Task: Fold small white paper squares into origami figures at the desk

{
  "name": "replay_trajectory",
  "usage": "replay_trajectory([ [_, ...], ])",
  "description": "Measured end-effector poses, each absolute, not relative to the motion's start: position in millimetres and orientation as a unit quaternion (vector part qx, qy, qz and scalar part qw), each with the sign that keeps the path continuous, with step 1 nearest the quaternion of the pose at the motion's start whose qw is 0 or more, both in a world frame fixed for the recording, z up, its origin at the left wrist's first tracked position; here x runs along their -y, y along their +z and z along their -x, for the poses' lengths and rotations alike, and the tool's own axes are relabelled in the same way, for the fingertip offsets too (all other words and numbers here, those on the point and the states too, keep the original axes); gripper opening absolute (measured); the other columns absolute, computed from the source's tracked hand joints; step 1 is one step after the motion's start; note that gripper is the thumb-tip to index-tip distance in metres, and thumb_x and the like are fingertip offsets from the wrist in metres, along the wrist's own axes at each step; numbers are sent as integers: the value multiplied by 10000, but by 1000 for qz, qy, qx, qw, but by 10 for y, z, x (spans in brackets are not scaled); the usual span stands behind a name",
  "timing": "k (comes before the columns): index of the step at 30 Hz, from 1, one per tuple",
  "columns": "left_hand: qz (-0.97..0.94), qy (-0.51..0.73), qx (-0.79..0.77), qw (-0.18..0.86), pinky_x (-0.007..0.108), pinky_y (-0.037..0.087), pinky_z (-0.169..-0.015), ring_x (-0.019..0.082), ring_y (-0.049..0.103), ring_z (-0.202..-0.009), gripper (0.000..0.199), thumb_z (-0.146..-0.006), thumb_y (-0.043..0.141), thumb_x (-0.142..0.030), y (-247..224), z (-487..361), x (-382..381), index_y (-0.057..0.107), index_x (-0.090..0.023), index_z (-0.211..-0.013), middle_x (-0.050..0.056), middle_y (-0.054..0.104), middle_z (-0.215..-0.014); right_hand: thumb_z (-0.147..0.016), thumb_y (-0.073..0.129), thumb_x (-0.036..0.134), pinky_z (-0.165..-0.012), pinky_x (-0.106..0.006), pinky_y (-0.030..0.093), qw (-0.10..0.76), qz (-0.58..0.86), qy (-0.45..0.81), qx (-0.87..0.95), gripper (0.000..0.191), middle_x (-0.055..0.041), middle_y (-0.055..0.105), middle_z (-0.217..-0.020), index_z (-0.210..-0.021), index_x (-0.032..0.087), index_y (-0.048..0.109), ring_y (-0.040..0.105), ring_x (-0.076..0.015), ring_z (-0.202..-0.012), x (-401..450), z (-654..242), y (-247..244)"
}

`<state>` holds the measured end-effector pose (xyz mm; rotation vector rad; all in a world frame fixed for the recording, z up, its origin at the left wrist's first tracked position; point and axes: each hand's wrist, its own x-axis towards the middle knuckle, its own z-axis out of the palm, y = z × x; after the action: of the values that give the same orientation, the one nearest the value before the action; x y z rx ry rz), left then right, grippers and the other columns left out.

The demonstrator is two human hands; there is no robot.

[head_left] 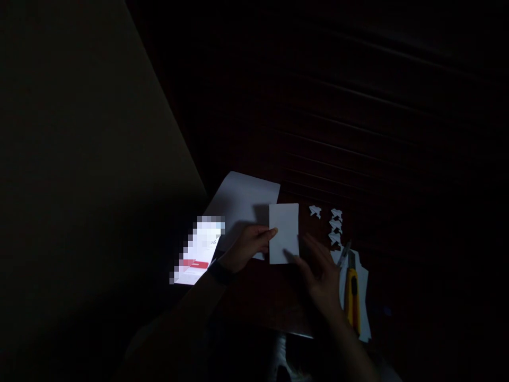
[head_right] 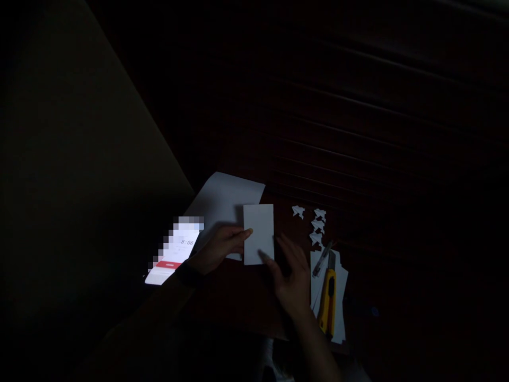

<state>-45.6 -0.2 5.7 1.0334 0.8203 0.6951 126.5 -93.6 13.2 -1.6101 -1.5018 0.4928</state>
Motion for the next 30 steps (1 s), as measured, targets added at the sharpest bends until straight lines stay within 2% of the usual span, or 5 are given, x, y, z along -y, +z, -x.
replay_trajectory([
  [5, -509, 278, -364, 729, 311, 520, -714, 170, 640, -765, 326, -774, 581, -417, 111, 419, 13, 660, -115, -868, 80, 685, -851, -770, 600, 418, -732, -354, 492, 466, 656, 406, 433, 376, -91, 683, -961, -1052, 173, 640, 624, -245, -867, 791, -1433, 88],
  [10, -571, 238, -383, 686, 271, 511, -622, 153, 628, -663, 302, -736, 617, -405, 67, 356, 13, 674, -112, -778, 64, 685, -749, -687, 678, 434, -562, -291, 460, 461, 661, 454, 379, 307, -65, 694, -711, -779, 144, 713, 606, -195, -625, 739, -1567, -21],
  [23, -709, 307, -399, 494, 217, 376, -527, 117, 527, -598, 299, -726, 619, -428, -30, 252, -131, 672, -150, -629, 19, 609, -640, -679, 699, 368, -527, -264, 421, 465, 632, 472, 401, 190, -18, 653, -636, -683, 178, 695, 562, -153, -561, 604, -1717, -19],
  [26, -689, 288, -394, 535, 214, 400, -525, 118, 544, -601, 312, -726, 612, -444, -21, 228, -180, 669, -142, -679, 39, 633, -682, -658, 715, 354, -628, -290, 456, 477, 606, 488, 408, 173, -41, 684, -768, -642, 183, 691, 602, -193, -700, 558, -1743, 15],
  [30, -637, 180, -393, 638, 180, 309, -384, 76, 469, -421, 380, -769, 535, -488, -10, 228, -174, 647, -126, -795, 20, 615, -575, -682, 683, 393, -432, -220, 358, 444, 611, 527, 390, 223, -5, 624, -599, -703, 171, 686, 483, -103, -459, 537, -1773, 56],
])
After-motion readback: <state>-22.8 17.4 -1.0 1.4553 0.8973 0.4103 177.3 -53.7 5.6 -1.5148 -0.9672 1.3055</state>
